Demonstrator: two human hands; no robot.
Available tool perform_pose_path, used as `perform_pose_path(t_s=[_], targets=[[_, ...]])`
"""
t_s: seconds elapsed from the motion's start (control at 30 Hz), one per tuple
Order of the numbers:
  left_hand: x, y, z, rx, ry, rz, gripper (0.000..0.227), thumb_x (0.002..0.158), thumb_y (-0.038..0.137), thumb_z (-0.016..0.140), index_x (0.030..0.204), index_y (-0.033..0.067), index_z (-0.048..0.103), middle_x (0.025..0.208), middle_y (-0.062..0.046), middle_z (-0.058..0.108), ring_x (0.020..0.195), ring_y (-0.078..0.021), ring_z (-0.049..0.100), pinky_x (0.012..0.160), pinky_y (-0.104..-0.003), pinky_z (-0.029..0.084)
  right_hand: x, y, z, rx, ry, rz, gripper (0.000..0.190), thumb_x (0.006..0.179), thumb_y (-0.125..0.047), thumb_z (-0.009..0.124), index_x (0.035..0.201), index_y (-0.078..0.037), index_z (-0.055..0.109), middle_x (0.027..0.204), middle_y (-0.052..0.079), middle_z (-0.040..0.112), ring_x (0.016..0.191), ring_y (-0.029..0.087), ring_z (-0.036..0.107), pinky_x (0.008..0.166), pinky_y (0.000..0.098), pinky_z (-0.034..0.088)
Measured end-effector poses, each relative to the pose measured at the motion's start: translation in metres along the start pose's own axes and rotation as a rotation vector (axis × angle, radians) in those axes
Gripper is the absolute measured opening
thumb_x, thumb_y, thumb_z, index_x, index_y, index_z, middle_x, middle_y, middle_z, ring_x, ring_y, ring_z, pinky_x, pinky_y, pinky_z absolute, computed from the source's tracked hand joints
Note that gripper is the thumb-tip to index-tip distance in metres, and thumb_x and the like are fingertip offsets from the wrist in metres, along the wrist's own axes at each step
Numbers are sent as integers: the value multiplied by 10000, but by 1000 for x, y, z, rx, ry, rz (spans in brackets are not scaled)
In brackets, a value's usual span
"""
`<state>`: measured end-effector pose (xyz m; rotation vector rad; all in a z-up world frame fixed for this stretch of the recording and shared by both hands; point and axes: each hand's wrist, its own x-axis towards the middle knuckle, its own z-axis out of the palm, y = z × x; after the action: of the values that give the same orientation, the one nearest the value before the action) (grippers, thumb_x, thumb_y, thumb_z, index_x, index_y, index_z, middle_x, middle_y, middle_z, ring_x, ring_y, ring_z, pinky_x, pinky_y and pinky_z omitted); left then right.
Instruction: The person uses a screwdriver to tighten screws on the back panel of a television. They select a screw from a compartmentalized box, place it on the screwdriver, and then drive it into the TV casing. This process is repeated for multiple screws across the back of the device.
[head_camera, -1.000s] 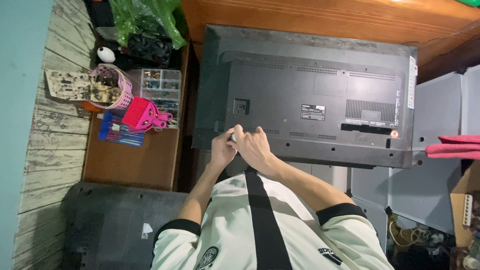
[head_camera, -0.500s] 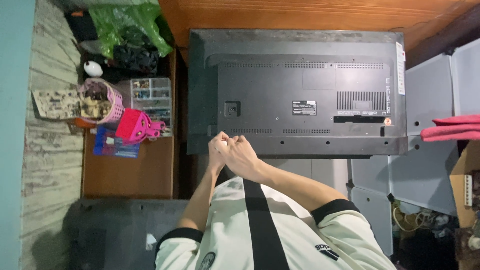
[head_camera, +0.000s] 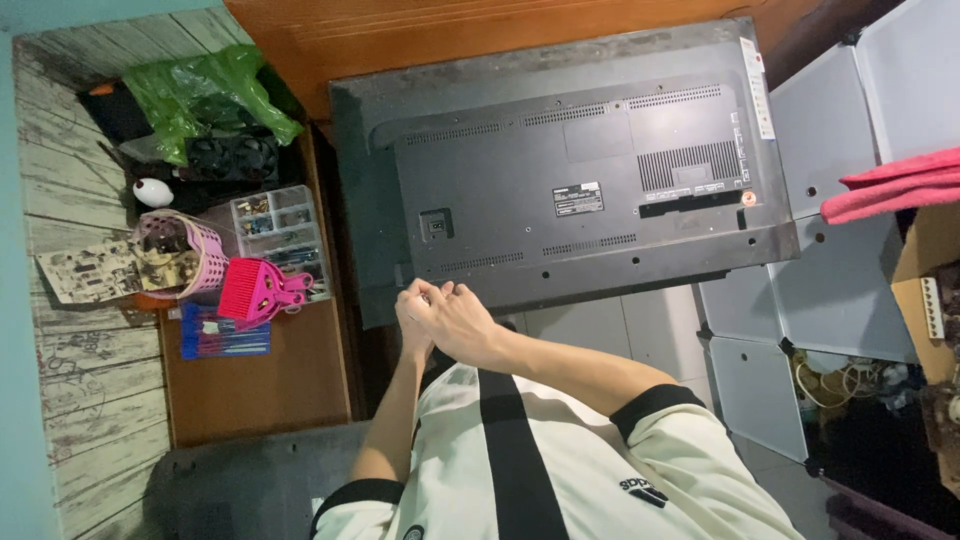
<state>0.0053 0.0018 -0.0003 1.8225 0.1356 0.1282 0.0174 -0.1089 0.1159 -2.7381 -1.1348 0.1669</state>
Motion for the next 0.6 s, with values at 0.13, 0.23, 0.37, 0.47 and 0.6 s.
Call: perform_pose_path(t_s=[0.13, 0.23, 0.37, 0.47, 0.6], targets=[[16, -15, -1, 79, -37, 62, 255, 829, 155, 805, 706, 67, 601, 582, -131, 604, 543, -182, 522, 544, -347, 404, 9, 9, 17, -27, -27, 15, 318, 796, -114, 514, 1104, -95, 436, 950, 180, 651, 592, 297, 700, 674, 426, 452], [13, -24, 5, -22, 4, 51, 253, 755, 184, 822, 724, 76, 596, 596, -110, 576, 607, -146, 483, 605, -322, 393, 9, 17, 31, 21, 15, -8, 257, 826, -104, 514, 1073, -67, 455, 921, 191, 649, 617, 308, 708, 711, 425, 468], [5, -25, 12, -170, 63, 58, 263, 733, 256, 861, 819, 158, 634, 687, -17, 594, 673, -119, 519, 628, -302, 378, 0, 19, 56, 130, 26, 42, 187, 878, -132, 472, 1053, -65, 471, 855, 178, 664, 591, 315, 712, 750, 437, 491], [4, -26, 16, -228, 4, 102, 275, 769, 308, 842, 768, 163, 608, 620, 11, 533, 608, -96, 459, 548, -294, 340, -8, 18, 51, 152, 35, 58, 182, 885, -140, 461, 1055, -76, 471, 808, 149, 663, 568, 295, 712, 805, 464, 501], [18, -24, 7, -187, -129, 166, 339, 718, 308, 882, 712, 141, 587, 529, 11, 520, 509, -90, 449, 459, -285, 310, -6, 9, -8, 116, -12, 39, 203, 841, -91, 475, 1043, -83, 460, 779, 151, 651, 567, 306, 705, 792, 488, 495]])
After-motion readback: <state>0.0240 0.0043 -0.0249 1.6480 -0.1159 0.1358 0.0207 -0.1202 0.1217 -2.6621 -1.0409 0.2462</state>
